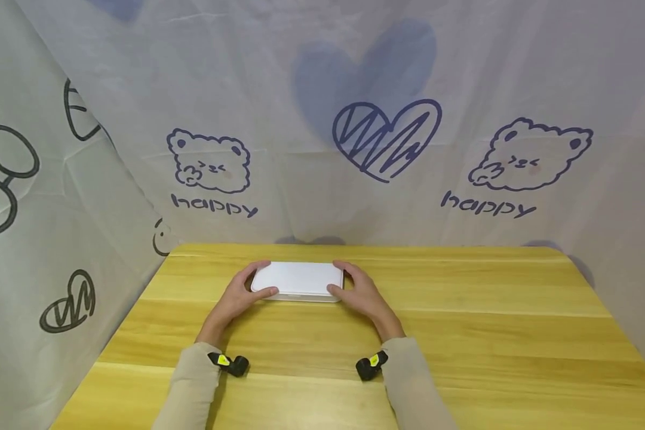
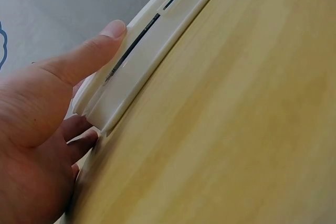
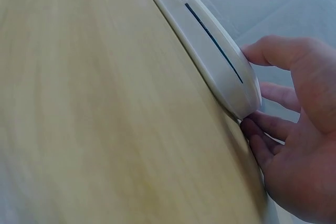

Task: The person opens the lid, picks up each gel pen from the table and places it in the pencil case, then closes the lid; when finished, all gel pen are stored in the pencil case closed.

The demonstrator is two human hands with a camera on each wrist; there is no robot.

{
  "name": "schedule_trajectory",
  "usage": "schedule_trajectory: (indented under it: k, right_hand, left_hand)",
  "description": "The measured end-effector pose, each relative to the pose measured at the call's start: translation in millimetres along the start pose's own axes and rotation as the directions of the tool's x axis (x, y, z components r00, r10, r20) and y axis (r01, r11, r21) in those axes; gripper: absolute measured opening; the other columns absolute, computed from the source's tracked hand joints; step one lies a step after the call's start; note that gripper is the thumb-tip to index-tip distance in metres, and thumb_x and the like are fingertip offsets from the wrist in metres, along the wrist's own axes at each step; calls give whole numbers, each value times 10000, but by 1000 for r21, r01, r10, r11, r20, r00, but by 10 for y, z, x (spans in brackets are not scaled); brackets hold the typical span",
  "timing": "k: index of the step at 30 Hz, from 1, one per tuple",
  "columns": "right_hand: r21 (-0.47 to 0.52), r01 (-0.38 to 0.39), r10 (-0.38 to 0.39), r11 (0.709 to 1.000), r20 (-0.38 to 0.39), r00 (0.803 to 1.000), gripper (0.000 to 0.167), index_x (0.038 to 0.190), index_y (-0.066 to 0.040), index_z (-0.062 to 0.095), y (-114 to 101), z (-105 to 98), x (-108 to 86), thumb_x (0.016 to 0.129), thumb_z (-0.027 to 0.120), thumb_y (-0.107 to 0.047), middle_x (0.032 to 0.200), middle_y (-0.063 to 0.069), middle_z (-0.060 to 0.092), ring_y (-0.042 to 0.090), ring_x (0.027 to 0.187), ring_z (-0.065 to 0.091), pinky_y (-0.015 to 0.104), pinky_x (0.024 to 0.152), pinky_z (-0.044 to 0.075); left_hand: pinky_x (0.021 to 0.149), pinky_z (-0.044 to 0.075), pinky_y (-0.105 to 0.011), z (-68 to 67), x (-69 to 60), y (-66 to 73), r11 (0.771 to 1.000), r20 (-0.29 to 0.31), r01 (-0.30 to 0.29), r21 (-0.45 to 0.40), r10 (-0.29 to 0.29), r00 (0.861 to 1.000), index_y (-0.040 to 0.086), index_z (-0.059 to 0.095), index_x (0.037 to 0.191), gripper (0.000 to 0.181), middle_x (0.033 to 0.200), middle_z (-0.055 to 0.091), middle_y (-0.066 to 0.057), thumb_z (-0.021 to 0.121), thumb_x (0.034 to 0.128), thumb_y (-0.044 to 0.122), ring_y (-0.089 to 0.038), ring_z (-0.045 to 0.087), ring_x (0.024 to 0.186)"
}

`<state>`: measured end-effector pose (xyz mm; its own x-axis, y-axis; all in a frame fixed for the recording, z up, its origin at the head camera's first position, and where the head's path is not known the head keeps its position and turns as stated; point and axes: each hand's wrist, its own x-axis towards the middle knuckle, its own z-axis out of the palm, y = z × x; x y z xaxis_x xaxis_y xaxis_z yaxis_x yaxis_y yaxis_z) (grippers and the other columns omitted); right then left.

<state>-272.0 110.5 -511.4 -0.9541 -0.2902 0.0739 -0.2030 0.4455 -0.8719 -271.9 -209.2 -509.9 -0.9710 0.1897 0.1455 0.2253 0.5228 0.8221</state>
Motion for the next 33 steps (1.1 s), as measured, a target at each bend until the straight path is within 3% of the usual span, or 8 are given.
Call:
schedule_trajectory:
  k: [5,18,23,30,33]
  right_hand:
    - [14,2,-2,1000,12,1000,670,1539,-80,459,-19,-8,-10,965,738,-279,1602,143,406,348,1507,293,518,1227,230]
    - [-4,26,-26,1000,17,1000,657,1526,-42,469,-37,-55,-25,961,746,-230,1588,158,425,356,1501,306,508,1225,241]
    - [-22,34,-34,999,16,999,657,1529,-40,463,-35,-45,-31,961,743,-215,1589,162,422,362,1498,311,510,1224,244]
    - [-27,40,-40,999,6,999,654,1529,-49,465,-37,-69,-44,968,734,-248,1580,158,437,355,1485,338,510,1219,257]
    - [-28,37,-37,999,-12,999,645,1529,-75,471,-40,-132,-80,974,722,-287,1548,164,473,359,1447,401,519,1200,297]
  left_hand:
    - [1191,287,-531,1,-1,-21,1000,11,9,0,-9,1000,127,530,1475,725,1547,480,-129,861,854,300,-345,439,1383]
    - [1199,292,-507,24,16,23,1000,32,10,-22,-9,999,121,518,1486,727,1547,464,-153,860,857,250,-349,426,1394]
    - [1221,203,-538,22,2,29,1000,27,9,30,-9,1000,143,515,1494,740,1564,463,-135,864,852,262,-354,399,1430]
    - [1250,77,-537,27,22,32,999,27,-3,37,2,1000,131,504,1504,741,1571,455,-142,851,866,276,-346,365,1469]
    - [1246,116,-546,-6,10,48,999,31,28,26,-29,999,153,472,1528,712,1590,423,-139,791,919,342,-349,338,1483]
